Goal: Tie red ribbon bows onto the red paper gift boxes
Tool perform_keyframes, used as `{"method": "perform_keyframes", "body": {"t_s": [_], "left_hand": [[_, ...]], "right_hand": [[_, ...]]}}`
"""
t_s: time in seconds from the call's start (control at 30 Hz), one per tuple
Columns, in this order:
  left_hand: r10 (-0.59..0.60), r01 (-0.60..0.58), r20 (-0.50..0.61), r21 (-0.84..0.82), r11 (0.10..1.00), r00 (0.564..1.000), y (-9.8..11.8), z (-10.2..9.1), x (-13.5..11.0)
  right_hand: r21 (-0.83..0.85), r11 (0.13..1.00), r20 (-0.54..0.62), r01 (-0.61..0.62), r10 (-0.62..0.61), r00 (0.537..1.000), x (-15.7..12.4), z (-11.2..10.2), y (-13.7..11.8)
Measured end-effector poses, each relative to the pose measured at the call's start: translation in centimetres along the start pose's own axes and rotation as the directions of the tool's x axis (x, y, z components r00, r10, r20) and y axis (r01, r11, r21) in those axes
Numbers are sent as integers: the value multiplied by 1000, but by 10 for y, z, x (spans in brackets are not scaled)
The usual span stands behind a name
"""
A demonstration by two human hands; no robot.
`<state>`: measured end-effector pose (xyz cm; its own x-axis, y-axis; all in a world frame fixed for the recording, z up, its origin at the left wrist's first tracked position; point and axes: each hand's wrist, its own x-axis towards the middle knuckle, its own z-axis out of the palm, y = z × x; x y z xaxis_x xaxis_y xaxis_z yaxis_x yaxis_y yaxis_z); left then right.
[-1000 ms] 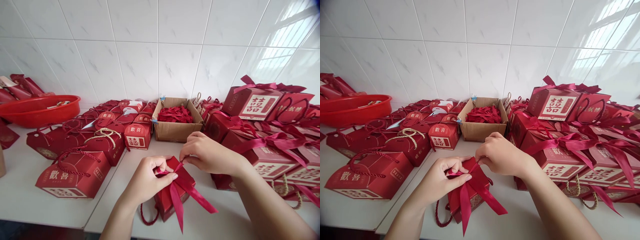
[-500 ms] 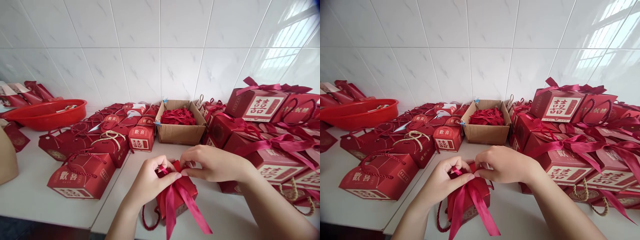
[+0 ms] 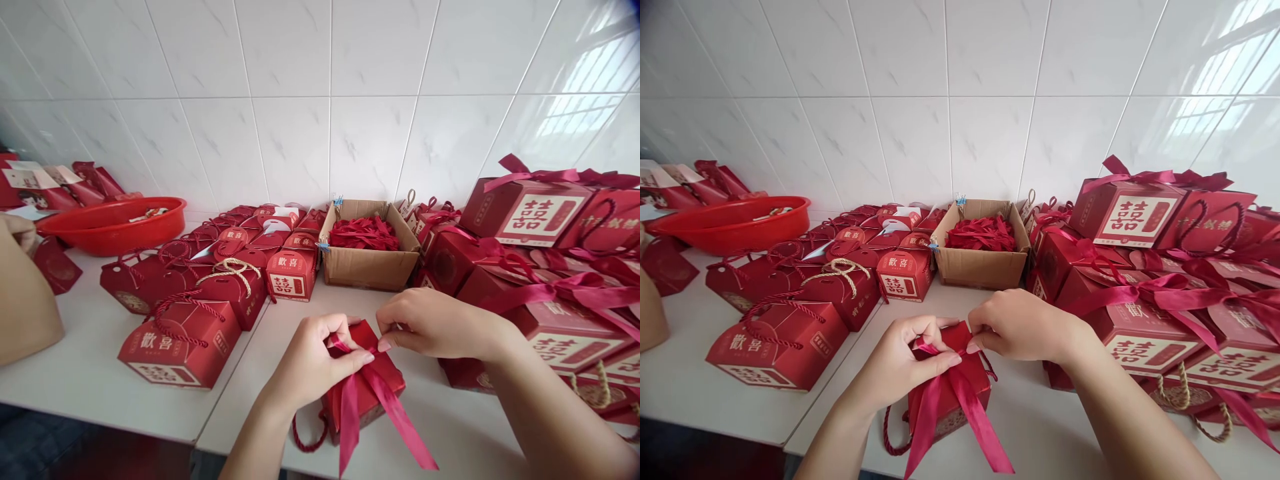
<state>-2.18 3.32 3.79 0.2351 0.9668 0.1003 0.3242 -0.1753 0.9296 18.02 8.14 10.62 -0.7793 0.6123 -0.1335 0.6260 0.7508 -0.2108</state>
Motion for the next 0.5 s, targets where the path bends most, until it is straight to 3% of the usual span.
{"method": "perform_keyframes", "body": {"t_s": [0.3, 0.5], "left_hand": [[55, -55, 10, 35, 998, 998, -3, 2, 1], [19, -19, 30, 6, 1000, 999, -4, 0, 1]], "right_hand": [[-91, 995, -34, -36, 33, 999, -3, -2, 1], [-158, 987, -77, -26, 14, 997, -2, 0, -2]]}}
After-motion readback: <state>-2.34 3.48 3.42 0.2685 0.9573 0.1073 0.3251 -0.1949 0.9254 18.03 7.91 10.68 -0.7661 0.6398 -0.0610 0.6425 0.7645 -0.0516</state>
